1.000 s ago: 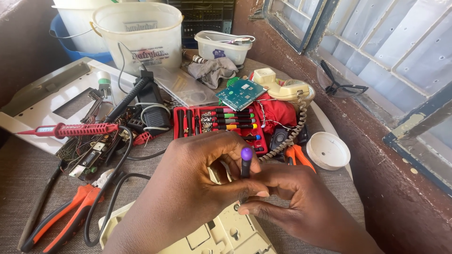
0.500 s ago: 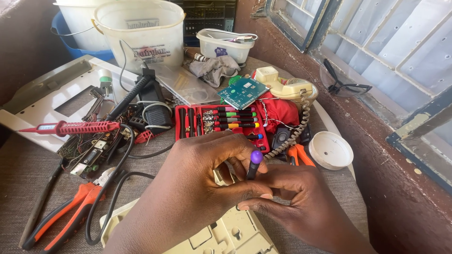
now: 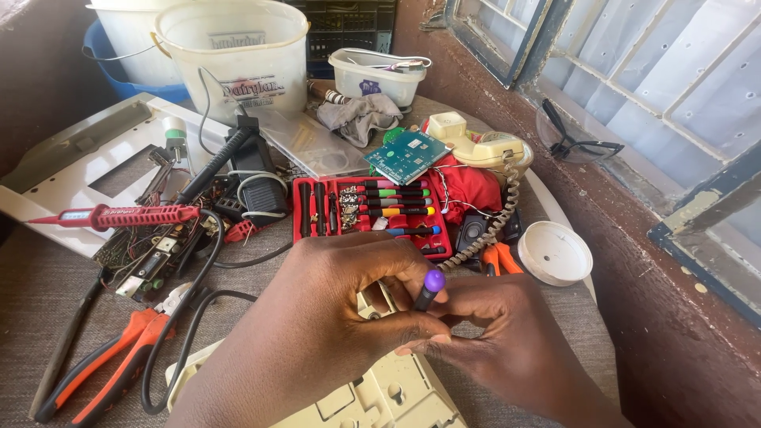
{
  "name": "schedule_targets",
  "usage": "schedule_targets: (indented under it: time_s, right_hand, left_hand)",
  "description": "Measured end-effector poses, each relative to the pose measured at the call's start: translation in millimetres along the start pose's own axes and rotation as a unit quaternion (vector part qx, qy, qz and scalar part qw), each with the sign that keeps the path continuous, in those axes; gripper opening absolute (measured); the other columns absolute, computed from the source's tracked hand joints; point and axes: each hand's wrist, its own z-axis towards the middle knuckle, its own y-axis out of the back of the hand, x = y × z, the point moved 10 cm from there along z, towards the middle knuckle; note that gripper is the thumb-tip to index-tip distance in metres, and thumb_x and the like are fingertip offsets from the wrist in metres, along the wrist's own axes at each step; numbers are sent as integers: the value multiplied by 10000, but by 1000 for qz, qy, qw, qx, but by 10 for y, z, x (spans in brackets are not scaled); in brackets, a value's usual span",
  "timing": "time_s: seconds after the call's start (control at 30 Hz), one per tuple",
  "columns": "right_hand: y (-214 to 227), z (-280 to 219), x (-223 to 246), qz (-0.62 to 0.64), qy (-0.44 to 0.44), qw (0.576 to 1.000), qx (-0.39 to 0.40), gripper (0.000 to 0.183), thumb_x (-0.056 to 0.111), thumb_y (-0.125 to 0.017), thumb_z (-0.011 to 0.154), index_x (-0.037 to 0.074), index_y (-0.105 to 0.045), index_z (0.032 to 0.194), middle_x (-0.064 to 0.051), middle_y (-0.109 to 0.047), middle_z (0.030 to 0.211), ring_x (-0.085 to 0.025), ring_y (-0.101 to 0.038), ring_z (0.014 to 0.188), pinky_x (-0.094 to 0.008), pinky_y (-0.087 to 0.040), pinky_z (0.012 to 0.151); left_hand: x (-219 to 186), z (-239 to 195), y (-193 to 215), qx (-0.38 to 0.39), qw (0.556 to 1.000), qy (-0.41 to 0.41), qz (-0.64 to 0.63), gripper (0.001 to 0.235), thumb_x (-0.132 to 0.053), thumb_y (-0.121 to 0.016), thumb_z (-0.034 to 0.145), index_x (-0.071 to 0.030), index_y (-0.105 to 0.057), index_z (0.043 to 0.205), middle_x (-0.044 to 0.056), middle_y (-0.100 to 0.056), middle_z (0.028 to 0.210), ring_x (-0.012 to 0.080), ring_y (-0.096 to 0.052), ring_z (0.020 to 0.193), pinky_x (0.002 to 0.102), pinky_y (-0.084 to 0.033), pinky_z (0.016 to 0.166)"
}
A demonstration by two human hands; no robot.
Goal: Using a small screwdriver to remove screws from the plastic housing of an electronic device to inspect internal components.
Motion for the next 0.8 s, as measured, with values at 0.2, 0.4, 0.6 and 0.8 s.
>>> schedule_targets:
  time_s: [0.2, 0.4, 0.6, 0.8]
  right_hand:
    - [-108, 51, -52, -6, -44, 996, 83, 223, 319, -739, 911, 131, -807, 812, 59, -649, 740, -70, -595, 743, -254, -463, 656]
    - [-136, 84, -78, 23, -56, 994, 96, 218, 307, -730, 916, 117, -813, 850, 49, -700, 775, -46, -631, 761, -253, -490, 663]
    - [75, -40, -105, 99, -93, 991, -2, 177, 235, -759, 885, 61, -786, 901, -12, -776, 822, -77, -718, 823, -277, -668, 793]
    - [-5, -14, 110, -80, 8, 994, 71, 330, 304, -775, 871, 123, -771, 1148, 15, -757, 907, -92, -741, 760, -252, -593, 717]
  left_hand:
    - [58, 26, 48, -16, 998, 48, 32, 119, -214, -828, 841, -176, -718, 814, -77, -723, 715, 35, -602, 625, 230, -469, 531]
    - [108, 18, 38, -20, 997, 50, 62, 260, -244, -838, 867, -173, -611, 762, -62, -654, 699, 74, -556, 622, 264, -439, 564]
    - [-158, 36, 146, -32, 999, -18, 21, 134, -224, -753, 897, -130, -715, 983, -47, -734, 884, 65, -682, 756, 235, -554, 701]
    - [-193, 7, 152, -22, 999, -36, -1, 93, -192, -718, 923, -108, -697, 956, -6, -745, 909, 109, -703, 817, 266, -551, 746]
